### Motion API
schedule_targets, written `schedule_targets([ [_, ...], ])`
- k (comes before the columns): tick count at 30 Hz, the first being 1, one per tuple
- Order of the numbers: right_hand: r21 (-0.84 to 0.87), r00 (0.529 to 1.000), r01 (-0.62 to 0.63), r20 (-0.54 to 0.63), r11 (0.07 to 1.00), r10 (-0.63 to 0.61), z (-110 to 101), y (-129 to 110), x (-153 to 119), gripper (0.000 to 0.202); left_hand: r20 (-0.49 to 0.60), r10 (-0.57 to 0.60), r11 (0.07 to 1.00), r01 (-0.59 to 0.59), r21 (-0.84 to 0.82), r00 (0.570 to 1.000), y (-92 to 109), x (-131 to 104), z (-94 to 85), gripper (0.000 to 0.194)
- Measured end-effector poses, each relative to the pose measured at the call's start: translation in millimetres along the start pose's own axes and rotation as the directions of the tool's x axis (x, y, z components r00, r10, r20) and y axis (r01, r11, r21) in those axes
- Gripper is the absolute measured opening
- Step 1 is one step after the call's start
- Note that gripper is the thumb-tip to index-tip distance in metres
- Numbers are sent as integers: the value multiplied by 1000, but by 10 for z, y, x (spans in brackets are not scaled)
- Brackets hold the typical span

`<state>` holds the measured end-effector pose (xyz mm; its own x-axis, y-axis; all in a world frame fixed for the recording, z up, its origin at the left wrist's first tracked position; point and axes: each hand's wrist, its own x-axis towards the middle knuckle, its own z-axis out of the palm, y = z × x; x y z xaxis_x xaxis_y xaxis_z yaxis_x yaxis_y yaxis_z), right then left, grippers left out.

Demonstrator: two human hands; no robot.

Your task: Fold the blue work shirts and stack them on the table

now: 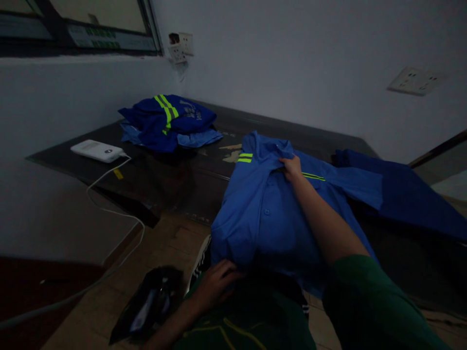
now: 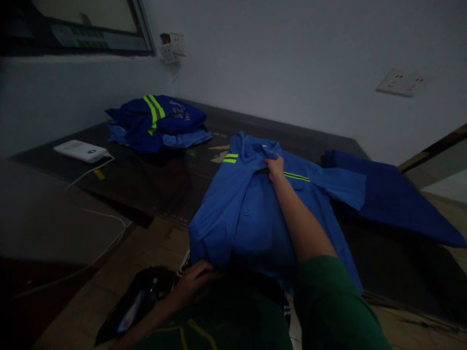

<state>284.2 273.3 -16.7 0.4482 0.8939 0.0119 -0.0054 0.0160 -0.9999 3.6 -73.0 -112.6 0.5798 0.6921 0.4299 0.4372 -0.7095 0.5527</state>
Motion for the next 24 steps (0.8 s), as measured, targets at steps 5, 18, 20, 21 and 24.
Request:
schedule_targets([
  [5,-386,988,133,-26,913,-155,-209,12,79,55,118,-39,998,45,-49,992,-57,-67,-62,42],
  [18,-225,234,970,968,96,-93,959,-484,-860,45,-7,-711,530,530,-662,703,-666,-72,-162,65],
  [20,-199,199,980,980,-7,-11,1055,-479,-911,43,70,-710,477,552,-684,700,-704,-13,-129,63],
  [21,-191,192,980,981,-53,7,1074,-476,-916,41,100,-713,449,562,-694,693,-704,5,-119,62],
  [24,-175,182,973,983,-151,30,1076,-470,-904,31,160,-733,353,571,-741,661,-632,16,-134,60],
])
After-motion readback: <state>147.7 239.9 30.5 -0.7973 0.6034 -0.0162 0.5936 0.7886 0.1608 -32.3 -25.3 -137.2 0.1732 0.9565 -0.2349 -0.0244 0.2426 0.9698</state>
